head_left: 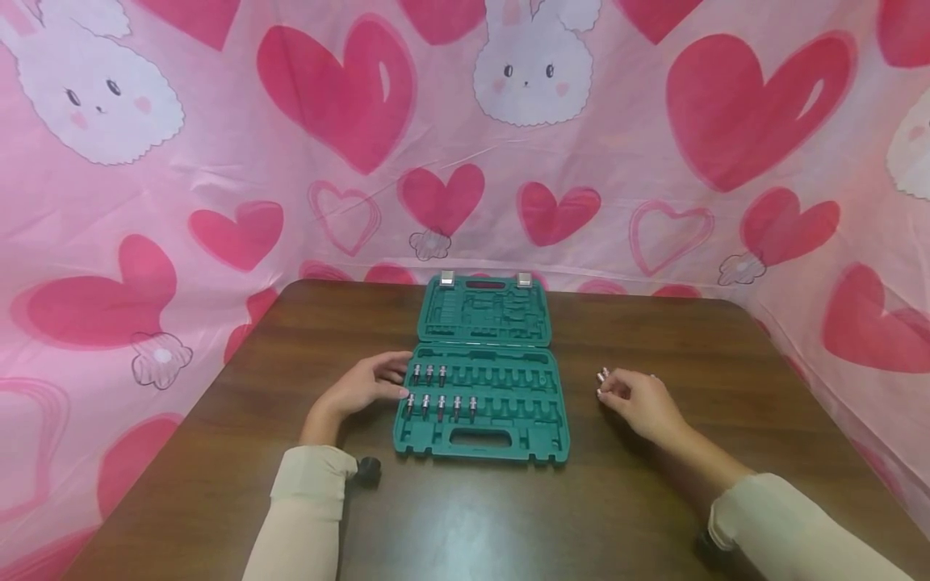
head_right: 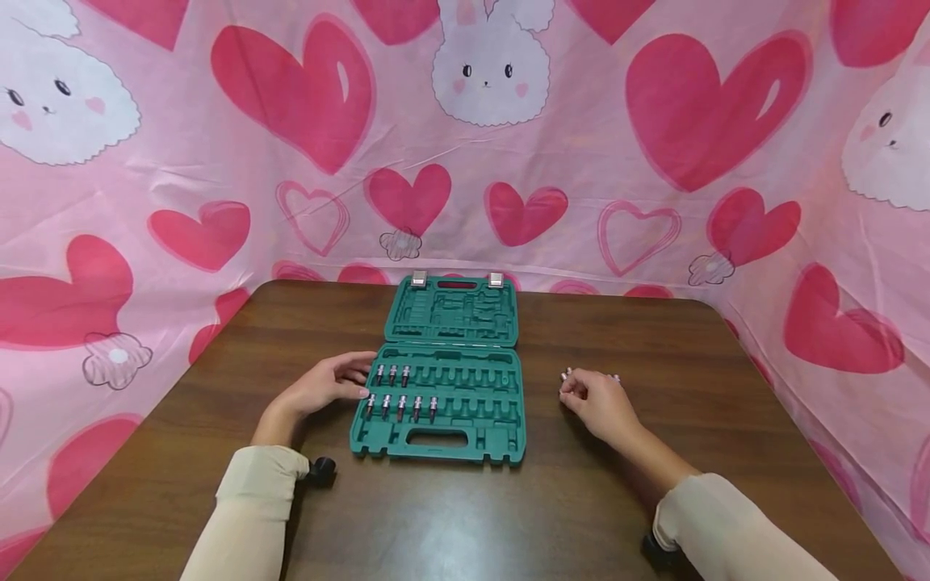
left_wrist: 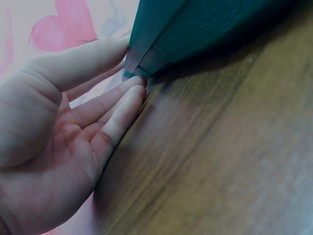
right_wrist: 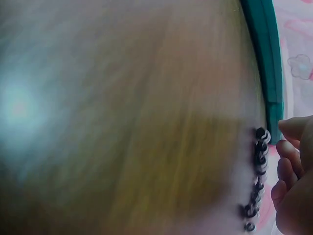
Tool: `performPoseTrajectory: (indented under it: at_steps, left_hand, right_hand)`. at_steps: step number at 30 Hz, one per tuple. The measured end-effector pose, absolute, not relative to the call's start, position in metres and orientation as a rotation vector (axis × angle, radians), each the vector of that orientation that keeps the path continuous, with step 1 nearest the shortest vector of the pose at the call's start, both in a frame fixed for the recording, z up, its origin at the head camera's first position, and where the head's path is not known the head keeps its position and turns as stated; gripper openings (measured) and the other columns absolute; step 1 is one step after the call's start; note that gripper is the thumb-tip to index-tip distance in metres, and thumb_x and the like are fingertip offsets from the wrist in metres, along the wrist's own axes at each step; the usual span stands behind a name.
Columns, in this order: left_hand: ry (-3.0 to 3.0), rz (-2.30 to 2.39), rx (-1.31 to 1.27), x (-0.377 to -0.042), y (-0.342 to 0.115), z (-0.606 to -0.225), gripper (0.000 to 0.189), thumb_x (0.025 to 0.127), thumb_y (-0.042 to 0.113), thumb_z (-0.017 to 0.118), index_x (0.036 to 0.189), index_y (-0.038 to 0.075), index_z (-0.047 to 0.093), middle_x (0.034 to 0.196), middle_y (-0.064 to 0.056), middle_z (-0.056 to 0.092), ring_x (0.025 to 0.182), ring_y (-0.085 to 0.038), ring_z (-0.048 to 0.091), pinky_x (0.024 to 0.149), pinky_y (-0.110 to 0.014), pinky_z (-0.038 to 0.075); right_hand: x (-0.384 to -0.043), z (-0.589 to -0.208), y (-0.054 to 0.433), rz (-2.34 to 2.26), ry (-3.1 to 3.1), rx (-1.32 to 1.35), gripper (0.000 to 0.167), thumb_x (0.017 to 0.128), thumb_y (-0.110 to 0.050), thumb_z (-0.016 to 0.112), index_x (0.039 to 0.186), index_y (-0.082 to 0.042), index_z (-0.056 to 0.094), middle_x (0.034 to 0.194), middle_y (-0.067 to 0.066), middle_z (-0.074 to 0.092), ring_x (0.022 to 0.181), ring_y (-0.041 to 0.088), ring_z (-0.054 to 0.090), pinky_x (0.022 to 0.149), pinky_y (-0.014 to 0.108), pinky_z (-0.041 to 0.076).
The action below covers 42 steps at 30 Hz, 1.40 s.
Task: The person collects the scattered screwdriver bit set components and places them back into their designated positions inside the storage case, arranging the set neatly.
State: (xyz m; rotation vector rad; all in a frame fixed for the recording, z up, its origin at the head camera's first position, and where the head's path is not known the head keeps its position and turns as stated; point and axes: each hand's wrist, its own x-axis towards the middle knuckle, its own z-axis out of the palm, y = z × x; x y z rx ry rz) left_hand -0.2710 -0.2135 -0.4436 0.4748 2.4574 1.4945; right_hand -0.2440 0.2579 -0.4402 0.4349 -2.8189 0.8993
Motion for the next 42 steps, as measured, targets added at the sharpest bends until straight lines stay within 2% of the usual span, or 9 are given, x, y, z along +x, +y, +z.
performPoseTrajectory:
  at_steps: [3, 5, 10, 17, 21, 42]
  left_hand:
    - [2.449, 1.506, 0.478, -0.271, -0.214, -0.444, 0.066, 0.086, 0.018, 0.075, 0.145, 0.010, 0.045, 0.128, -0.012, 0.057, 0.114, -0.031, 0.053, 0.097, -0.052, 0.043]
    - [2.445, 1.510, 0.479, -0.271, -0.214, -0.445, 0.067, 0.086, 0.017, 0.074, 0.145, 0.009, 0.044, 0.128, -0.013, 0.056, 0.114, -0.033, 0.053, 0.097, -0.053, 0.043]
    - [2.448, 1.501, 0.472, -0.271, -0.214, -0.444, 0.065, 0.086, 0.018, 0.075, 0.144, 0.011, 0.046, 0.127, -0.012, 0.057, 0.114, -0.031, 0.054, 0.097, -0.051, 0.043]
    - [2.469, 1.482, 0.471, -0.270, -0.214, -0.442, 0.064, 0.086, 0.020, 0.075, 0.143, 0.012, 0.048, 0.126, -0.010, 0.058, 0.112, -0.029, 0.054, 0.096, -0.049, 0.044]
    - [2.468, 1.484, 0.471, -0.270, -0.214, -0.442, 0.065, 0.085, 0.020, 0.076, 0.143, 0.013, 0.048, 0.126, -0.010, 0.058, 0.112, -0.029, 0.054, 0.096, -0.049, 0.044]
    - [2.465, 1.486, 0.448, -0.270, -0.212, -0.440, 0.065, 0.085, 0.020, 0.076, 0.143, 0.013, 0.048, 0.125, -0.009, 0.058, 0.111, -0.028, 0.055, 0.096, -0.048, 0.045]
  right_hand:
    - [-0.242, -0.440, 0.263, 0.856, -2.804, 0.443, 0.013, 0.083, -0.009, 0.077, 0.082, -0.015, 0.065, 0.071, -0.006, 0.058, 0.067, 0.017, 0.052, 0.071, 0.044, 0.043]
    - [-0.240, -0.441, 0.267, 0.823, -2.786, 0.454, 0.014, 0.082, -0.008, 0.077, 0.081, -0.015, 0.065, 0.069, -0.007, 0.056, 0.066, 0.016, 0.051, 0.071, 0.044, 0.042]
    - [-0.237, -0.441, 0.273, 0.811, -2.778, 0.438, 0.015, 0.082, -0.006, 0.077, 0.080, -0.015, 0.066, 0.069, -0.007, 0.056, 0.065, 0.015, 0.051, 0.061, 0.036, 0.041]
    - [-0.236, -0.445, 0.284, 0.782, -2.783, 0.441, 0.014, 0.081, -0.007, 0.078, 0.081, -0.014, 0.065, 0.069, -0.007, 0.058, 0.066, 0.014, 0.054, 0.066, 0.040, 0.044]
    - [-0.235, -0.446, 0.290, 0.757, -2.780, 0.435, 0.014, 0.081, -0.009, 0.078, 0.081, -0.016, 0.065, 0.068, -0.007, 0.056, 0.065, 0.013, 0.053, 0.061, 0.036, 0.041]
    - [-0.230, -0.446, 0.305, 0.748, -2.806, 0.371, 0.014, 0.080, -0.010, 0.078, 0.086, -0.013, 0.065, 0.066, -0.006, 0.052, 0.060, 0.012, 0.048, 0.056, 0.032, 0.037]
